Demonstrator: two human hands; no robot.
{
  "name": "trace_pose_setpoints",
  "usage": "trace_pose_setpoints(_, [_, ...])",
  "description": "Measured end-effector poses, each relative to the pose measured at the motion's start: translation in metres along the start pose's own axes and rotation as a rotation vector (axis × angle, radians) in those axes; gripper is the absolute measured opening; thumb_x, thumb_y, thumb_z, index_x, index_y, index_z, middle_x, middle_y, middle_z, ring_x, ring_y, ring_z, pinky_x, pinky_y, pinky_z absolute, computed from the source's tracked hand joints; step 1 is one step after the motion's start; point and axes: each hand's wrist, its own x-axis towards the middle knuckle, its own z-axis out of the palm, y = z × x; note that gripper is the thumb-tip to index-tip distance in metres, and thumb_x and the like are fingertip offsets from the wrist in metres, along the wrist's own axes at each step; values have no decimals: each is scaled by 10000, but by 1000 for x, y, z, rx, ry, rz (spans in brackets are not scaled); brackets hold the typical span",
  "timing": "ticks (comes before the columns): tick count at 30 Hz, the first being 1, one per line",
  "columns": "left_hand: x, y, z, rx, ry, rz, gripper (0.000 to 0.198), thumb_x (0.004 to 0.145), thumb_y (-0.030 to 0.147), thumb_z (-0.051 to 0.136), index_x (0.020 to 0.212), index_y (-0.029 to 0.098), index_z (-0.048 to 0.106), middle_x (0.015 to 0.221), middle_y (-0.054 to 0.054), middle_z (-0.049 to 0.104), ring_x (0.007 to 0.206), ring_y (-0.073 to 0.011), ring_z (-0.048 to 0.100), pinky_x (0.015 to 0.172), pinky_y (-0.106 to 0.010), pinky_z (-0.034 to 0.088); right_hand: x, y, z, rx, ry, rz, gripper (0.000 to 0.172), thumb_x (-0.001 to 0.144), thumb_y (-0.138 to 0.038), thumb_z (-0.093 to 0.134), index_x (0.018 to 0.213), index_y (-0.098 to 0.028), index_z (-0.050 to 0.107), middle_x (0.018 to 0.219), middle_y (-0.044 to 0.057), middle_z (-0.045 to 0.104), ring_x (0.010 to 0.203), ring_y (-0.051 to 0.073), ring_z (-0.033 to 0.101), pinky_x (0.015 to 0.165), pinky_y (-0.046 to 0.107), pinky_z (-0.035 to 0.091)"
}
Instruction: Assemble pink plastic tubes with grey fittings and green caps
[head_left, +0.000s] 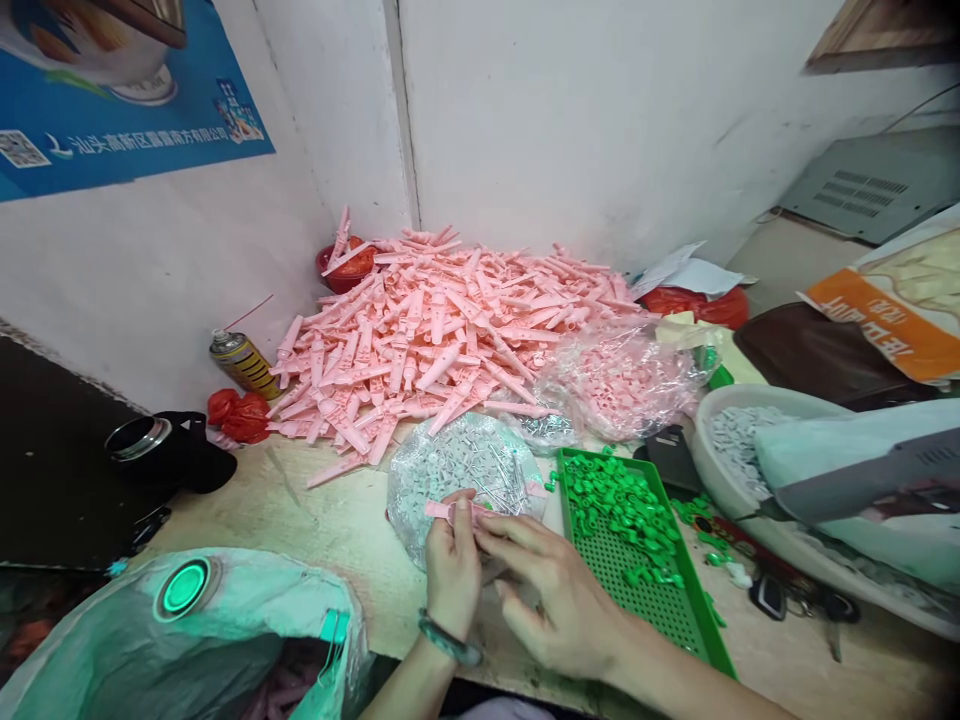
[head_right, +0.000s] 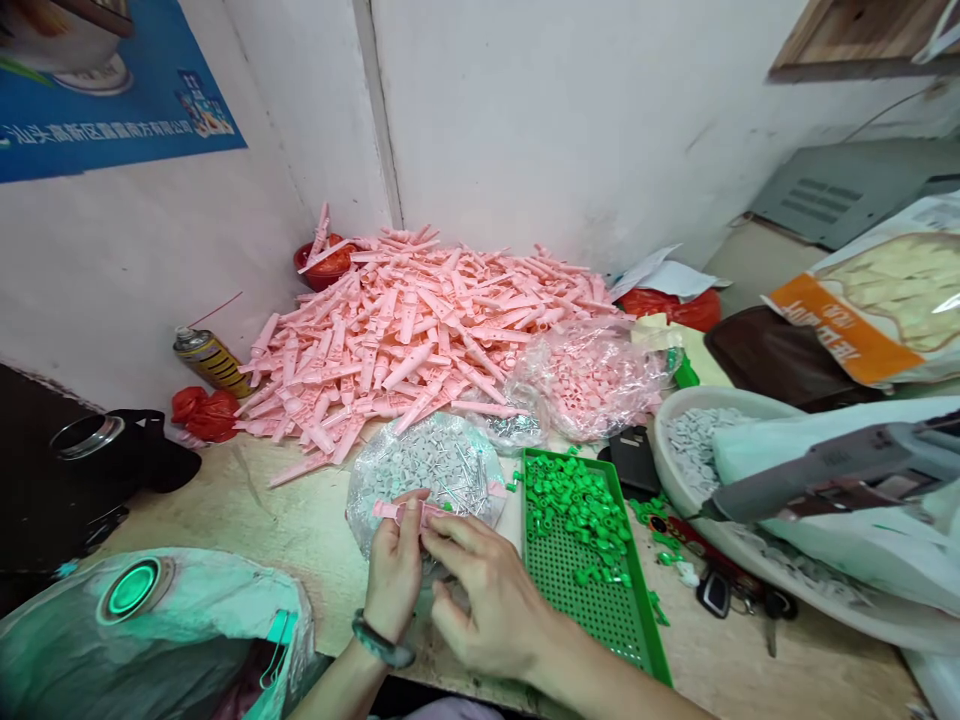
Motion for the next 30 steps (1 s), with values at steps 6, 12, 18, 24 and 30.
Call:
trace_pose_setpoints(6, [10,-2,-16,-155,-43,-205,497,671,605,706,843,153,590,558,46,522,496,-112,450,483,-239,359,32,66,-3,-497,-222,-16,204,822,-29,561,795,-173,704,885,86,674,831,215,590,667,321,502])
trace_pose_setpoints(12, [1,14,-15,-443,-286,-637,256,729,310,689,905,148,599,717,-2,592,658,-140,578,621,-260,466,48,83,1,-518,-362,-128,214,848,-91,634,653,-174,659,766,61,647,792,193,555,651,284,432])
trace_pose_setpoints(18, [-2,15,-14,-424,-374,-570,409,590,79,710,974,167,601,833,-12,610,834,-192,621,789,-357,518,41,84,-15,-492,-296,41,208,871,-47,538,735,-139,665,803,91,660,746,192,581,634,283,436])
trace_pose_setpoints(24, [-1,9,-9,-259,-398,-386,477,602,176,763,1061,174,632,998,-64,648,917,-240,637,805,-365,517,31,54,-21,-59,-223,218,196,909,-99,489,871,-191,658,849,-2,687,783,131,642,723,250,506])
trace_pose_setpoints(30, [-1,11,-3,-293,-464,-289,421,653,175,744,1067,194,670,1078,-68,687,948,-229,642,859,-353,509,25,43,-8,333,-145,379,133,816,-112,631,720,-194,671,959,29,586,978,187,579,913,390,451])
